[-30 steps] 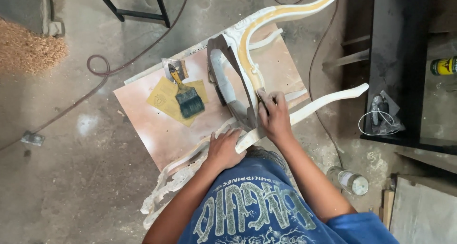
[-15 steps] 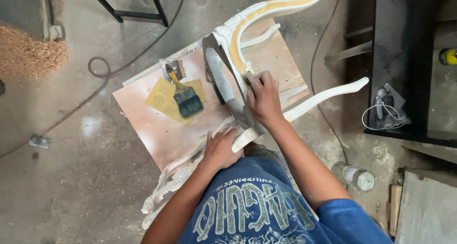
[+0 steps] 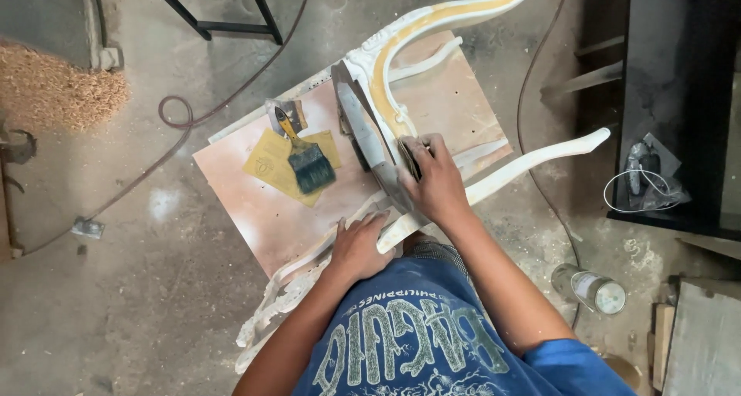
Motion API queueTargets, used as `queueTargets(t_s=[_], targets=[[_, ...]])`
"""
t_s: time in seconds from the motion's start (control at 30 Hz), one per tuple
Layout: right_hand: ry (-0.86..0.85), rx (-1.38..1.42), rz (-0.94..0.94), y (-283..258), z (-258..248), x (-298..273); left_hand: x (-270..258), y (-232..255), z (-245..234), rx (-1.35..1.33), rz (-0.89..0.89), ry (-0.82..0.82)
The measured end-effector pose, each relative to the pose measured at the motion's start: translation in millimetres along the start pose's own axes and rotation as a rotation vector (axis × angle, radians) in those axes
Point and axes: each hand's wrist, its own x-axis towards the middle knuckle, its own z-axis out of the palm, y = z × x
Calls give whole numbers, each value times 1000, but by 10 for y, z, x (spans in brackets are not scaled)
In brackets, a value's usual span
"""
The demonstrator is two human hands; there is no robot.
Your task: The person sands a white wooden chair frame using a sanding block, focusing on the curved legs and joints. They rotate the chair to access different areas and use a brush to wipe away dust from the surface.
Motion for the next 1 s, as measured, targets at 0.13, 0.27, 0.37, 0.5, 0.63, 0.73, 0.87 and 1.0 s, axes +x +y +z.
queueTargets(t_s=[0.13, 0.27, 0.37, 0.5, 0.63, 0.73, 0.87, 1.0], targets=[[-36, 73, 19, 174, -30, 49, -42, 36, -54, -7, -13, -6], [-98, 200, 90, 372, 124, 56, -43, 24, -49, -17, -6, -9], [-79, 143, 25, 255, 153, 212, -26, 9, -69, -18, -1, -6], [-67, -41, -72, -55, -58, 297, -33, -15, -32, -28, 10, -10], [-41, -92, -75, -81, -83, 100, -56, -22, -57, -44, 7, -3], [44, -95, -141, -28, 59, 191, -37, -34, -56, -38, 21, 10], [-37, -125, -127, -60, 59, 280, -60, -9, -92, -53, 20, -4], [-138, -39, -5, -10, 3, 211, -50, -19, -62, -56, 17, -3]])
